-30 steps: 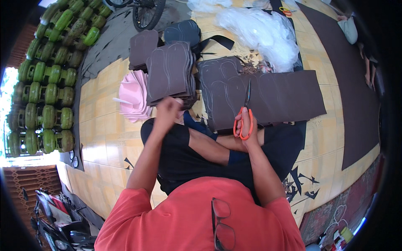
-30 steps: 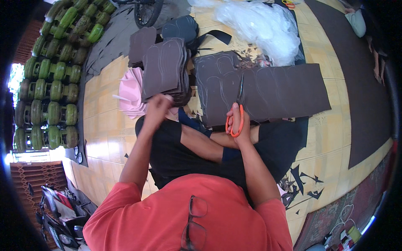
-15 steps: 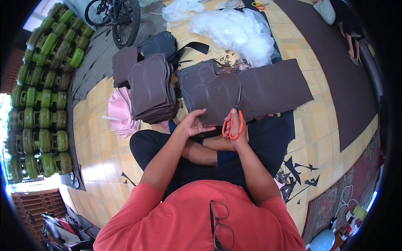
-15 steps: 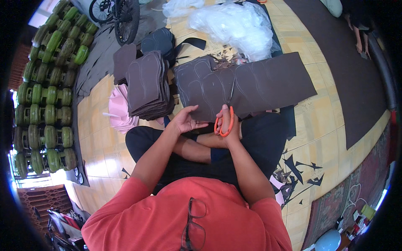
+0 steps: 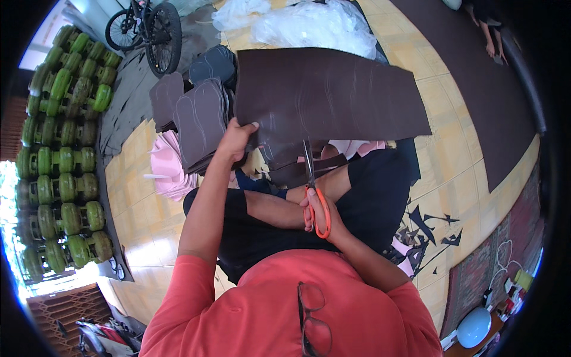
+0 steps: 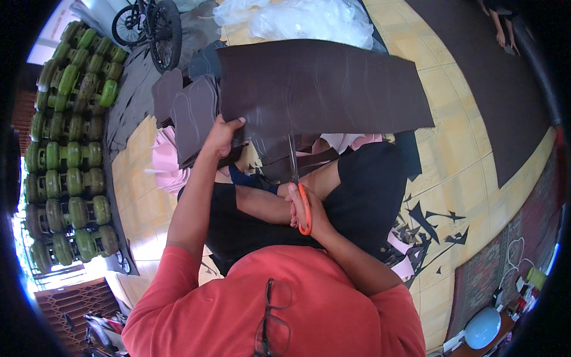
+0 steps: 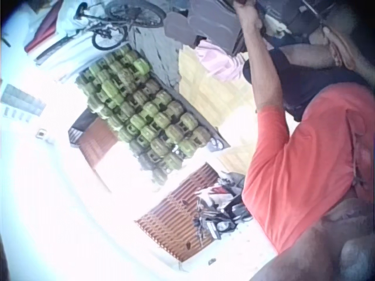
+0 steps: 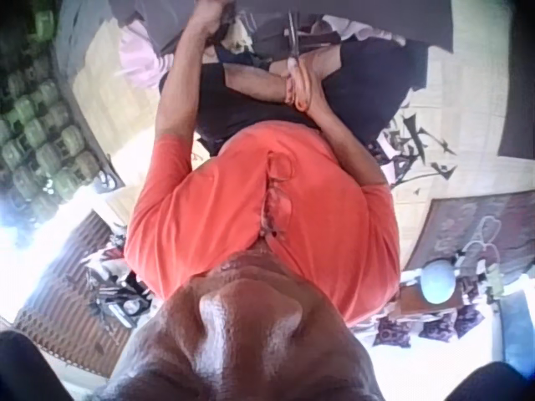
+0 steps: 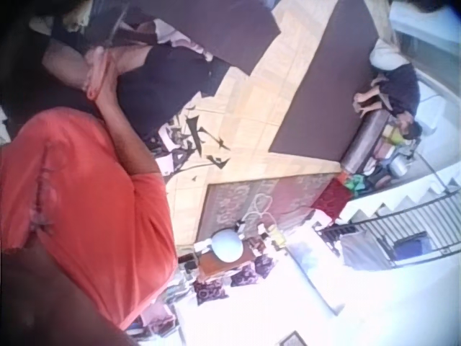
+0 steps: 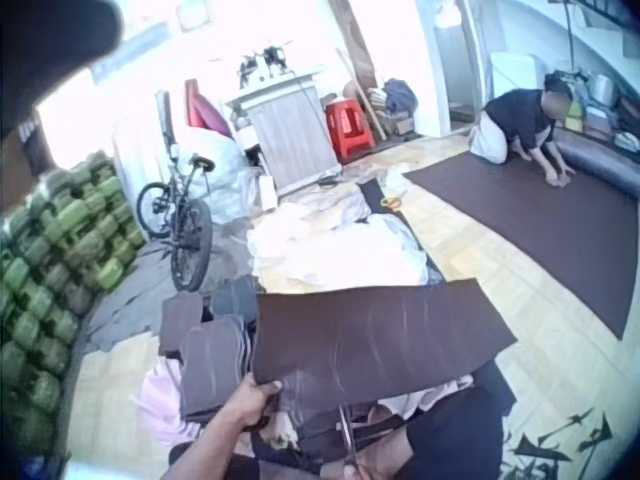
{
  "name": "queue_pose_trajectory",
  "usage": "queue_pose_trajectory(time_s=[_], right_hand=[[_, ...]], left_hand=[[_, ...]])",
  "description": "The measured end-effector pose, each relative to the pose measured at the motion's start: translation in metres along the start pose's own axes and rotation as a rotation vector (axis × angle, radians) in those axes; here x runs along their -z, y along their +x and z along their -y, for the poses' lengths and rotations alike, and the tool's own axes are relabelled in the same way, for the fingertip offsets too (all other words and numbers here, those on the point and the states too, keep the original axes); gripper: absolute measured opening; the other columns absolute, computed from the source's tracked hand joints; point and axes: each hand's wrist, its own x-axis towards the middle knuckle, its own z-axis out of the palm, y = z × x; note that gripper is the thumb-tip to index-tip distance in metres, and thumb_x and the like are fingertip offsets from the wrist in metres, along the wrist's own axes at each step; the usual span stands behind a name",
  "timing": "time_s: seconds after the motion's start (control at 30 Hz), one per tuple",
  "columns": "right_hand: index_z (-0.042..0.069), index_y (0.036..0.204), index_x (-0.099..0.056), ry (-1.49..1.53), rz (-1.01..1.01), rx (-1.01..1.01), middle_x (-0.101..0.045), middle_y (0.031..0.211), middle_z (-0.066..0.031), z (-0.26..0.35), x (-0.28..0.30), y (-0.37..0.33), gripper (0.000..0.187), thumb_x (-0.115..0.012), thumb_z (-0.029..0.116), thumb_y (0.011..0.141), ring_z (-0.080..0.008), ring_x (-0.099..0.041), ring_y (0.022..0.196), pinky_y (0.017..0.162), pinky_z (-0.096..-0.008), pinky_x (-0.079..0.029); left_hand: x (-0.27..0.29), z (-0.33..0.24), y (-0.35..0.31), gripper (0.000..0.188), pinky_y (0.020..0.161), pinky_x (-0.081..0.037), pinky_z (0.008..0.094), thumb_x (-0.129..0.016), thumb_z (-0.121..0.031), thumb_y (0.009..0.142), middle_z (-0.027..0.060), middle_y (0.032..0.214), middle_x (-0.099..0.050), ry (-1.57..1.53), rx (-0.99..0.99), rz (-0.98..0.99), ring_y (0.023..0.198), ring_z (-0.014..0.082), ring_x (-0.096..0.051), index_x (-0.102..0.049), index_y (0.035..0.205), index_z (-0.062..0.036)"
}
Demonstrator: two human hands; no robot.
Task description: The person sits on the floor and uses orange-handled scissors to cut a dark brown sheet of material along pre-drawn outlines. They repeatedly cut out shapes, place them in a stack, and continue cutting additional pieces from the same sheet.
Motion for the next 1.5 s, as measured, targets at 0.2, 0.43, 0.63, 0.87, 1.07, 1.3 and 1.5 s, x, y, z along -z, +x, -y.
queue_pose_trajectory(time_s=[0.2, 0.43, 0.63, 0.87, 1.07, 1.3, 1.5], right_hand=[[0.003, 0.085, -0.052, -0.046, 0.058, -0.022, -0.044, 0.056, -0.0014, -0.022, -0.014, 0.015, 0.055, -0.039, 0.055, 0.095, -0.0120, -0.047, 0.044, 0.040, -0.0267, -0.040], [0.007, 0.074, -0.048, -0.179, 0.062, 0.171, -0.038, 0.052, 0.0028, -0.029, -0.029, 0.043, 0.052, -0.039, 0.054, 0.096, -0.0114, -0.046, 0.046, 0.043, -0.0271, -0.039], [-0.006, 0.102, -0.050, 0.015, 0.100, -0.014, -0.044, 0.064, -0.0036, -0.016, -0.039, 0.047, 0.064, -0.039, 0.057, 0.095, -0.0137, -0.048, 0.050, 0.048, -0.0270, -0.042], [-0.003, 0.090, -0.050, -0.040, 0.051, 0.068, -0.044, 0.057, -0.0040, -0.024, -0.040, 0.055, 0.060, -0.039, 0.056, 0.095, -0.0143, -0.047, 0.044, 0.041, -0.0273, -0.041], [0.000, 0.078, -0.052, -0.091, 0.044, 0.176, -0.044, 0.051, -0.0048, -0.020, -0.034, 0.046, 0.059, -0.040, 0.055, 0.095, -0.0149, -0.046, 0.038, 0.036, -0.0270, -0.039], [0.000, 0.077, -0.052, 0.031, 0.014, 0.075, -0.043, 0.050, -0.0043, -0.015, -0.040, 0.063, 0.056, -0.043, 0.052, 0.095, -0.0130, -0.045, 0.039, 0.037, -0.0267, -0.038], [0.000, 0.075, -0.052, -0.139, -0.004, 0.289, -0.043, 0.049, -0.0039, -0.019, -0.033, 0.058, 0.058, -0.043, 0.053, 0.095, -0.0126, -0.046, 0.041, 0.039, -0.0276, -0.039]], left_hand=[[0.033, -0.010, -0.024, 0.032, 0.055, -0.054, 0.0360, -0.057, -0.001, 0.084, 0.0108, 0.095, -0.060, 0.009, 0.012, 0.007, 0.076, 0.0219, -0.062, -0.051, 0.115, 0.0017], [0.036, -0.009, -0.045, 0.038, 0.055, -0.055, 0.0379, -0.058, -0.001, 0.083, 0.0115, 0.101, -0.058, -0.004, 0.004, -0.062, 0.080, 0.0230, -0.062, -0.048, 0.119, 0.0008], [0.049, 0.002, -0.040, 0.040, 0.054, -0.056, 0.0378, -0.059, -0.002, 0.083, 0.0116, 0.102, -0.058, -0.002, 0.034, -0.004, 0.080, 0.0232, -0.062, -0.047, 0.122, -0.0006], [0.045, 0.001, -0.041, 0.043, 0.054, -0.055, 0.0376, -0.059, -0.001, 0.083, 0.0118, 0.104, -0.057, -0.005, 0.060, -0.031, 0.081, 0.0231, -0.062, -0.046, 0.123, -0.0009], [0.049, 0.005, -0.041, 0.042, 0.049, -0.053, 0.0350, -0.059, -0.001, 0.083, 0.0110, 0.102, -0.057, -0.003, 0.102, -0.020, 0.080, 0.0225, -0.061, -0.045, 0.123, -0.0023], [0.052, 0.016, -0.043, 0.039, 0.041, -0.049, 0.0330, -0.061, -0.003, 0.083, 0.0115, 0.094, -0.058, -0.008, 0.126, -0.003, 0.063, 0.0213, -0.060, -0.046, 0.119, -0.0031], [0.060, 0.022, -0.044, 0.036, 0.035, -0.045, 0.0318, -0.061, -0.006, 0.084, 0.0115, 0.084, -0.059, -0.012, 0.149, 0.005, 0.053, 0.0215, -0.059, -0.047, 0.117, -0.0026]])
